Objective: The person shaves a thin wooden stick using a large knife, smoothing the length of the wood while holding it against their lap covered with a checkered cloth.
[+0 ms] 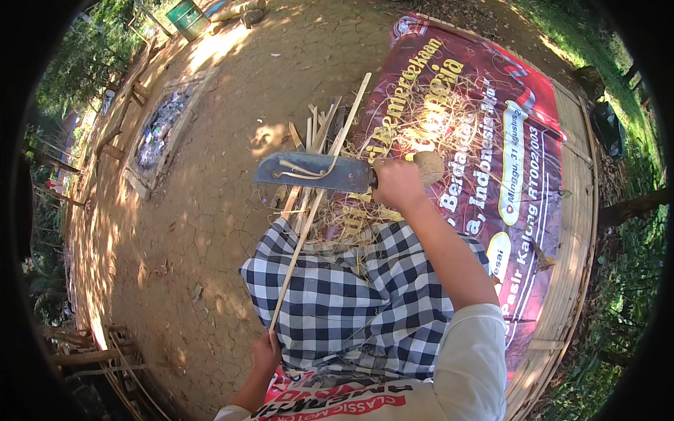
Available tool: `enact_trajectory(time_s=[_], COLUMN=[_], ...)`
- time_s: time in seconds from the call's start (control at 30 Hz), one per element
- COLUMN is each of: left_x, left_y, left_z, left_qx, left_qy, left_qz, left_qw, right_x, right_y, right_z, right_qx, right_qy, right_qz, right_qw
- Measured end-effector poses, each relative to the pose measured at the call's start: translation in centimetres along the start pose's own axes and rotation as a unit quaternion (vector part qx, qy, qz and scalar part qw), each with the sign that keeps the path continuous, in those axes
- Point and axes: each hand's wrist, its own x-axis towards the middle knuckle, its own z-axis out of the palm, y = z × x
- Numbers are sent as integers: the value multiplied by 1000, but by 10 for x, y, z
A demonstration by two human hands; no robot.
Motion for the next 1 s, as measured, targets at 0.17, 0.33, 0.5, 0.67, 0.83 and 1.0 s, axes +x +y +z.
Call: enact_trajectory(time_s=[0.17,0.33,0.5,0.67,0.83,1.0], left_x=[1,4,6,3,8,7], left_y=[0,-5,-9,-10,-15,-12], left_z=[-6,1,6,6,11,11], left_qx=[4,-10,-23,-3,-18,-20], left_qy=[21,-6,-11,-3,3,2], left_qz=[10,-19,-18,-18,-1,-11], left_qw=[1000,1000,1000,1000,1000,1000], right_x=[-18,-35,-43,-3,18,2], right_y=[-10,-51,-71,-20,30,3], right_z=[24,18,22,9,-8,-2], right_qx=[17,88,54,24,-20,10], right_qy=[24,3,-14,30,25,39], right_qz=[-5,-123,-260,-169,30,2], right_qw=[1000,989,964,985,999,999])
